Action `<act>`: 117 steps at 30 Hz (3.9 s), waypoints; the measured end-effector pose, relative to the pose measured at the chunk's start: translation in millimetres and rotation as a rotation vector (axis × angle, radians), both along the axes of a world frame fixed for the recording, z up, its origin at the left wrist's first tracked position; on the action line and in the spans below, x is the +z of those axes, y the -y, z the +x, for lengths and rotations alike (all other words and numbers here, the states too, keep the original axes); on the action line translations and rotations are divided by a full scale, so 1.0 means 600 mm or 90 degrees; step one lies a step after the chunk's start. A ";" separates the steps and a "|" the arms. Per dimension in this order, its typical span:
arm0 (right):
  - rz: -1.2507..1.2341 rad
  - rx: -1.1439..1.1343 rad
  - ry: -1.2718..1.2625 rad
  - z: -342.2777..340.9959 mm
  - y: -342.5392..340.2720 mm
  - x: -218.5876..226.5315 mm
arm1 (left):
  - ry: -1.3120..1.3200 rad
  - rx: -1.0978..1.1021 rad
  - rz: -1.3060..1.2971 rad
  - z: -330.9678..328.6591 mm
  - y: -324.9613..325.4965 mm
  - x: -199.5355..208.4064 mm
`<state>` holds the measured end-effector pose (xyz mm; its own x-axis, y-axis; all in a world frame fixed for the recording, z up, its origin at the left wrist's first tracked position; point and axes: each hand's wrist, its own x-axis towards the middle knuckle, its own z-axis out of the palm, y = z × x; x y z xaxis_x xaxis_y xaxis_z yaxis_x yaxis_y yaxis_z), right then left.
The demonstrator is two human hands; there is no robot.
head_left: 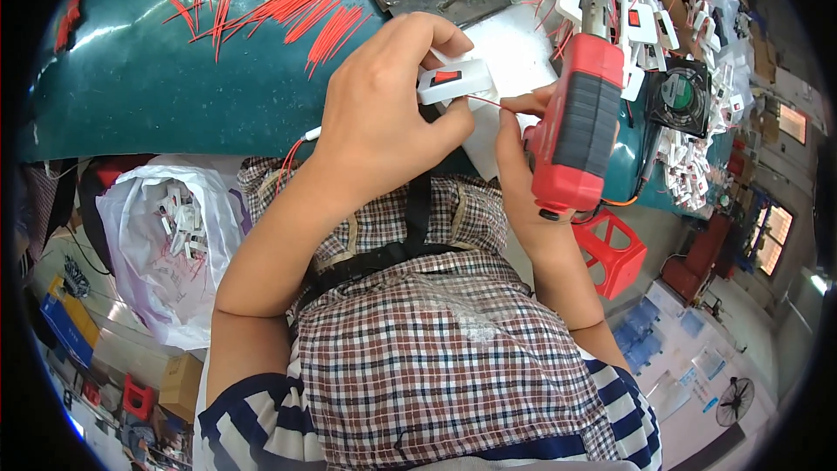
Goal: The person solders red wires to switch housings using a soldering iron and solder wire at a factory workbench.
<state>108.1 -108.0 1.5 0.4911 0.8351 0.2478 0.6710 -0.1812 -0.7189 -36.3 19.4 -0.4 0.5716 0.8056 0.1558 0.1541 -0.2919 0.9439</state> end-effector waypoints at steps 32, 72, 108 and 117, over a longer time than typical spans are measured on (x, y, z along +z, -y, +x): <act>-0.060 0.014 -0.054 0.034 0.108 0.124 | -0.099 0.146 0.292 0.014 0.041 -0.009; -0.322 0.185 0.096 0.075 0.097 0.210 | -0.050 0.135 0.294 0.017 0.051 -0.022; 0.247 -0.128 0.094 0.168 -0.053 0.057 | 0.241 0.047 -0.311 -0.033 -0.031 0.039; 0.100 -0.181 0.219 0.170 -0.018 0.036 | -0.409 0.090 -0.045 -0.305 -0.069 0.094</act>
